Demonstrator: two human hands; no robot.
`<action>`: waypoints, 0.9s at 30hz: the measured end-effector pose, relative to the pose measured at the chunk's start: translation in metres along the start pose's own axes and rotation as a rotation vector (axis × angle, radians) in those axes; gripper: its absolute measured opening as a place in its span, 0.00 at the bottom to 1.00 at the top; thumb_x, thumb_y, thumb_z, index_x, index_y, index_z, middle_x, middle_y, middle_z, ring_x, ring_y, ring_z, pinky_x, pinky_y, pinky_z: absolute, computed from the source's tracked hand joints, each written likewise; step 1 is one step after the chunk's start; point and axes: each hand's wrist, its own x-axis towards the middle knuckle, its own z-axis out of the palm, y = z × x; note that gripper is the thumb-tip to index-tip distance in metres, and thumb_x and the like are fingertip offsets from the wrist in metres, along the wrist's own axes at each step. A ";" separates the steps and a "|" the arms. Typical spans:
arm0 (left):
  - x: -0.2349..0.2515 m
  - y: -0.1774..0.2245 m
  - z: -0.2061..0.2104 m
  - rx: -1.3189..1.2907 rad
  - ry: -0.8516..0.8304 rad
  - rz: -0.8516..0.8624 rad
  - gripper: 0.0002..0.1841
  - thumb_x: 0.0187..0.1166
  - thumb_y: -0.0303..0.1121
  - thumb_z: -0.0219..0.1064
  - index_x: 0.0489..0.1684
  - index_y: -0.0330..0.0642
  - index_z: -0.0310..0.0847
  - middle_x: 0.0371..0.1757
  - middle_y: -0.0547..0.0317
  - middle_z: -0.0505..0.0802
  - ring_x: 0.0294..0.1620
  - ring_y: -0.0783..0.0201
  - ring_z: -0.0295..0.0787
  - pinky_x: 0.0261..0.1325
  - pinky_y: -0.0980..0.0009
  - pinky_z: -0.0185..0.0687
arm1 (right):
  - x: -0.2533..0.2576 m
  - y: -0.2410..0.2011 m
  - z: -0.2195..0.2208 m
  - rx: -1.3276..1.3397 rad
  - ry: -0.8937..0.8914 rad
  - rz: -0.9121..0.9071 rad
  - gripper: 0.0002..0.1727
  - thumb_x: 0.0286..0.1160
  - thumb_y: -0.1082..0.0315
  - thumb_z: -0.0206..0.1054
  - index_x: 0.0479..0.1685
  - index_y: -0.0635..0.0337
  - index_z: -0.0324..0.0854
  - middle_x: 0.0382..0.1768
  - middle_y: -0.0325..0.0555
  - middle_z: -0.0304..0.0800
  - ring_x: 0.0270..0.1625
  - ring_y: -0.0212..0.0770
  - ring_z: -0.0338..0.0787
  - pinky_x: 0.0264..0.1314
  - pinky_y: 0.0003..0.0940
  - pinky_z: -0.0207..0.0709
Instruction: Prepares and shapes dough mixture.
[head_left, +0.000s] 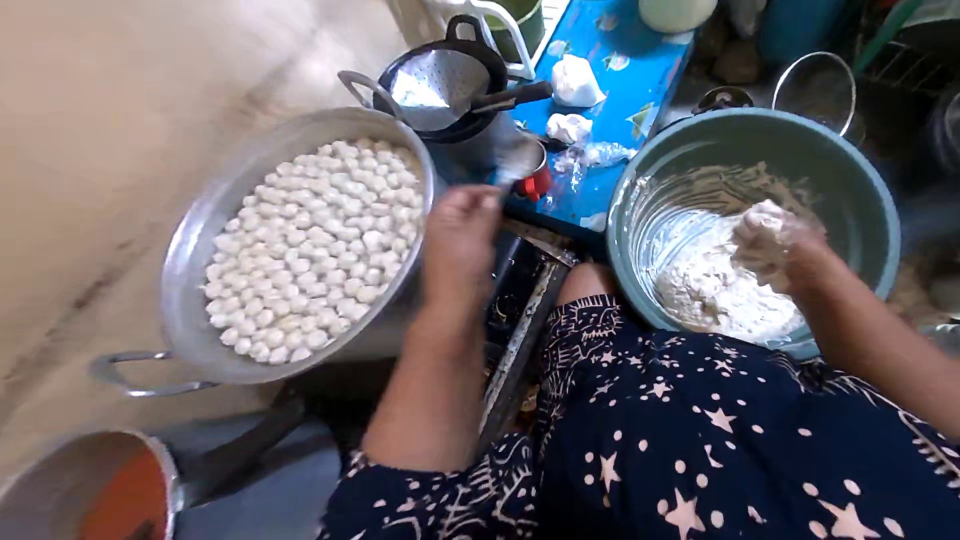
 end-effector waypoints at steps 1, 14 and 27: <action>-0.008 0.008 0.028 -0.173 -0.102 0.003 0.09 0.86 0.27 0.58 0.53 0.35 0.82 0.33 0.72 0.84 0.26 0.84 0.72 0.33 0.83 0.71 | -0.004 -0.002 0.004 0.019 -0.055 -0.004 0.13 0.95 0.60 0.45 0.45 0.50 0.74 0.21 0.27 0.75 0.16 0.20 0.68 0.17 0.15 0.65; -0.049 0.033 0.146 -0.225 -0.476 0.114 0.10 0.87 0.26 0.60 0.53 0.33 0.87 0.36 0.60 0.90 0.33 0.79 0.79 0.44 0.79 0.75 | -0.027 -0.008 0.018 -0.237 0.062 -0.197 0.09 0.70 0.81 0.70 0.47 0.69 0.81 0.34 0.41 0.83 0.34 0.26 0.81 0.41 0.24 0.80; -0.061 0.055 0.157 -0.610 -0.693 -0.294 0.08 0.87 0.23 0.58 0.45 0.36 0.84 0.21 0.70 0.76 0.17 0.80 0.62 0.21 0.83 0.56 | -0.025 -0.003 0.021 -0.260 0.115 -0.218 0.15 0.60 0.85 0.74 0.47 0.68 0.81 0.36 0.43 0.86 0.36 0.28 0.85 0.43 0.29 0.84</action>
